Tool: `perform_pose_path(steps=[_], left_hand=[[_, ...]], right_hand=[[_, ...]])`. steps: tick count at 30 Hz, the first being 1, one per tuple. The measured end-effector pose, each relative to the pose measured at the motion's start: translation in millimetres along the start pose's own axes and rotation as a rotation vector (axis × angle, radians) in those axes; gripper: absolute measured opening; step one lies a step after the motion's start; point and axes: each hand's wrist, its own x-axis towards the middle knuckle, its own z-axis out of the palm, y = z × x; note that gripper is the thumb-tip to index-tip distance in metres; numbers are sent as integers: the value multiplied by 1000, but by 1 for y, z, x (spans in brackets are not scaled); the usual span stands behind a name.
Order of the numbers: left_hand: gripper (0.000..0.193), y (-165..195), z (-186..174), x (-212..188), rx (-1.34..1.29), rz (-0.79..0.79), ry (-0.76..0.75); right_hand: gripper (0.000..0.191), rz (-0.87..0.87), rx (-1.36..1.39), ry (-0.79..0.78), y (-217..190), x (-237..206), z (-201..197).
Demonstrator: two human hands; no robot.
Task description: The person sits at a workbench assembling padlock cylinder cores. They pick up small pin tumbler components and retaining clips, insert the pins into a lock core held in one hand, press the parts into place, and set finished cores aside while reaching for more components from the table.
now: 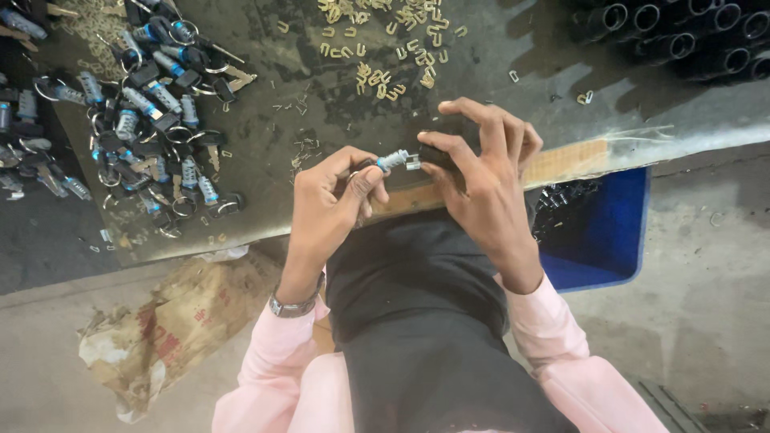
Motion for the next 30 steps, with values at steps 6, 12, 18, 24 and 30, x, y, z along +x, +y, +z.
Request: perform_pose_path(steps=[6, 12, 18, 24, 30], left_hand=[[24, 0, -5, -6, -337, -117, -142], [26, -7, 4, -13, -844, -163, -324], [27, -8, 14, -16, -830, -148, -395], [30, -7, 11, -20, -801, -78, -368], [33, -16, -4, -32, -774, 13, -279]], right_hand=[[48, 41, 60, 52, 3, -2, -3], [27, 233, -71, 320, 24, -9, -30], [38, 293, -183, 557, 83, -5, -46], [51, 207, -603, 481, 121, 12, -34], [42, 243, -347, 410, 104, 28, -46]])
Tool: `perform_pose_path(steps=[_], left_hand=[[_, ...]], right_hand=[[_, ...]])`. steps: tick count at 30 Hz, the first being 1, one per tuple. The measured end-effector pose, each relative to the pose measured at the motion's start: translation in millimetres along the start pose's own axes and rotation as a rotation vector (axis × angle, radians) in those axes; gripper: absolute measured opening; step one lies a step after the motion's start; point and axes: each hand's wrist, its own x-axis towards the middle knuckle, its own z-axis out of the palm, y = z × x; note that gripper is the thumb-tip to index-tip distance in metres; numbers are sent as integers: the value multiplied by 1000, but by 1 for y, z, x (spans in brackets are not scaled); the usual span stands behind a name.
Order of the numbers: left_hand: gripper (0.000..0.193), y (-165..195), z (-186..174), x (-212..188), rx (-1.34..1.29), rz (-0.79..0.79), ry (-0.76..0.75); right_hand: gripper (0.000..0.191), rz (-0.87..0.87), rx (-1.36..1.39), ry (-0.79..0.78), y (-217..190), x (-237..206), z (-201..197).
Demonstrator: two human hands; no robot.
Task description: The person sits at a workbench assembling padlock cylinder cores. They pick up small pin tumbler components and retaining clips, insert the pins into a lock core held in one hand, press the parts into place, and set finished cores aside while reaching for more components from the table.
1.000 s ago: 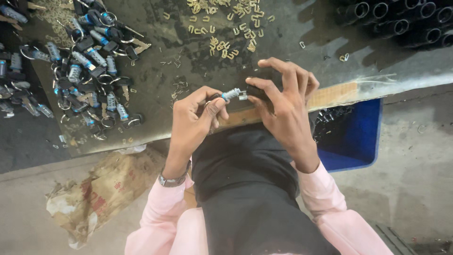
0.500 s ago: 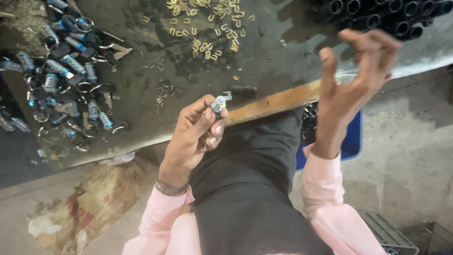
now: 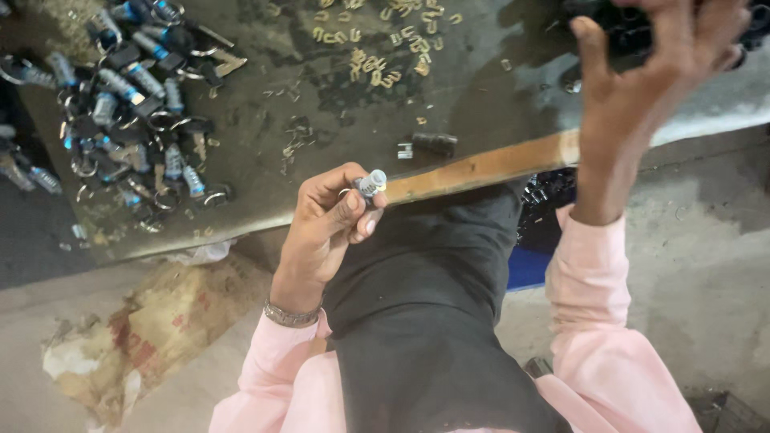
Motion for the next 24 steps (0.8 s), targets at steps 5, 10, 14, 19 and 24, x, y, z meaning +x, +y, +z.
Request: perform_pose_path(steps=[5, 10, 14, 19, 24], left_hand=[[33, 1, -6, -5, -36, 1, 19], [34, 0, -5, 1, -22, -39, 14], [33, 0, -5, 2, -58, -41, 19], [31, -2, -9, 1, -40, -49, 34], [31, -3, -9, 1, 2, -19, 37]], right_hand=[[33, -34, 811, 12, -27, -9, -32], [46, 190, 1383, -63, -46, -53, -40], [57, 352, 1574, -74, -67, -89, -29], [56, 368, 1448, -289, -75, -100, -22], [57, 155, 1224, -379, -73, -109, -22]])
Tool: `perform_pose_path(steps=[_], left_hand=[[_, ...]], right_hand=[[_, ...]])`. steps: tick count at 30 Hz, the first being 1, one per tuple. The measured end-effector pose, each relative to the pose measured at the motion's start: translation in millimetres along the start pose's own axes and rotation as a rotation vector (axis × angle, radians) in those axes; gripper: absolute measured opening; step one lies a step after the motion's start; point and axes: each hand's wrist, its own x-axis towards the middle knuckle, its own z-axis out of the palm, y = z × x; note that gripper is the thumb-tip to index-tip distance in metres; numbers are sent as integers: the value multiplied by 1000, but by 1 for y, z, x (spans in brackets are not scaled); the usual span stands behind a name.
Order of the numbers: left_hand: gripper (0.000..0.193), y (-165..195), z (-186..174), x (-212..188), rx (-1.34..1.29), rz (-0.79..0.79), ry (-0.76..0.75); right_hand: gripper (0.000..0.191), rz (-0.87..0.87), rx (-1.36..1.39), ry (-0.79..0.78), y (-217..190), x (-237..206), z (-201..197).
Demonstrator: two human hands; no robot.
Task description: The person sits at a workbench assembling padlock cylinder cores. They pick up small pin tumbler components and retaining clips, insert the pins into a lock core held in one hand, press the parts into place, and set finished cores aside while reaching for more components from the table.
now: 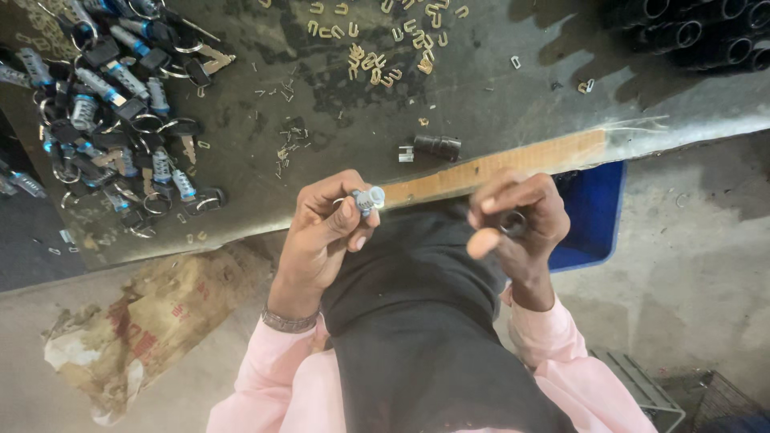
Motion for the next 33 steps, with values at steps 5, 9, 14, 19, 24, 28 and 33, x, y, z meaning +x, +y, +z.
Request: perform_pose_path(steps=[5, 9, 14, 19, 24, 28, 33], left_hand=[[34, 0, 7, -4, 56, -21, 16], [33, -2, 13, -7, 132, -60, 7], [27, -8, 22, -7, 219, -96, 17], [26, -13, 35, -4, 375, -50, 15], [12, -17, 52, -3, 947, 313, 54], [10, -16, 61, -5, 1335, 556, -8], [20, -15, 61, -2, 1576, 808, -289]], right_hand=[[49, 199, 396, 91, -1, -12, 7], [50, 161, 324, 46, 5, -14, 12], [48, 165, 444, 166, 15, -23, 19], [46, 166, 286, 225, 17, -31, 20], [40, 148, 56, 232, 12, -32, 21], [37, 105, -338, 211, 0, -32, 15], [32, 400, -465, -47, -2, -42, 1]])
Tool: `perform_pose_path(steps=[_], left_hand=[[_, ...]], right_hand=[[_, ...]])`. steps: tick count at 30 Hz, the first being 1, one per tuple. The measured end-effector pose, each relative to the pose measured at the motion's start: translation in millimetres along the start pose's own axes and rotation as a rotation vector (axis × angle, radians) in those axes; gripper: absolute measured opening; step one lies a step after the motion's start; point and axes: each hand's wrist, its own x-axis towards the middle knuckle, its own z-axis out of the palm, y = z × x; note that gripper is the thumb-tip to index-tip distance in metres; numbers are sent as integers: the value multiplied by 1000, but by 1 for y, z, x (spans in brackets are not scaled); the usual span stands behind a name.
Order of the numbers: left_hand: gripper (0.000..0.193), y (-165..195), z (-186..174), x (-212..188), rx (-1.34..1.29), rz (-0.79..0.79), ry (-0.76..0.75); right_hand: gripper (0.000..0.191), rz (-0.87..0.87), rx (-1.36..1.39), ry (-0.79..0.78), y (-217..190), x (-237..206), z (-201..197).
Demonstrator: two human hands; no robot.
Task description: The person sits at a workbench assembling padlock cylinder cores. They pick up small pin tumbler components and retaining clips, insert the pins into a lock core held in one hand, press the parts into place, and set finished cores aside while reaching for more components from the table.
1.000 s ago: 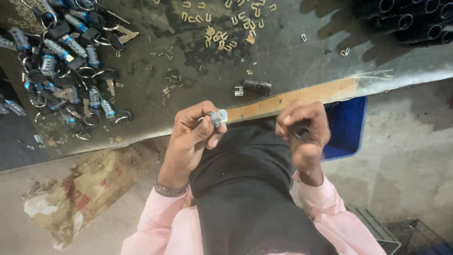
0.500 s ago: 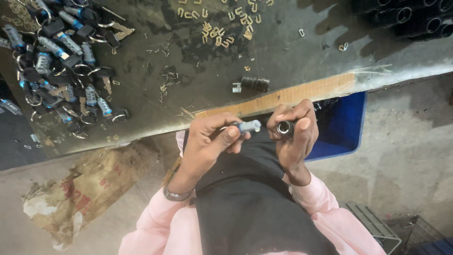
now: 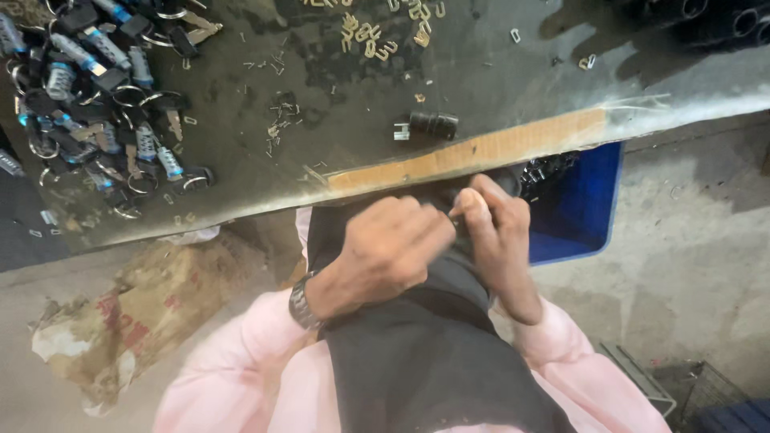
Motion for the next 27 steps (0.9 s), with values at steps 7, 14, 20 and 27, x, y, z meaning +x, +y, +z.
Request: perform_pose_path(steps=[7, 14, 20, 27], left_hand=[[37, -10, -19, 11, -60, 118, 61], [40, -45, -20, 25, 247, -293, 83], [25, -47, -6, 16, 323, -198, -20], [18, -34, -21, 6, -90, -555, 143]], right_hand=[[29, 189, 57, 51, 18, -29, -57], [28, -256, -1020, 283, -9, -14, -100], [51, -452, -359, 215, -53, 32, -25], [42, -531, -475, 23, -61, 75, -16]])
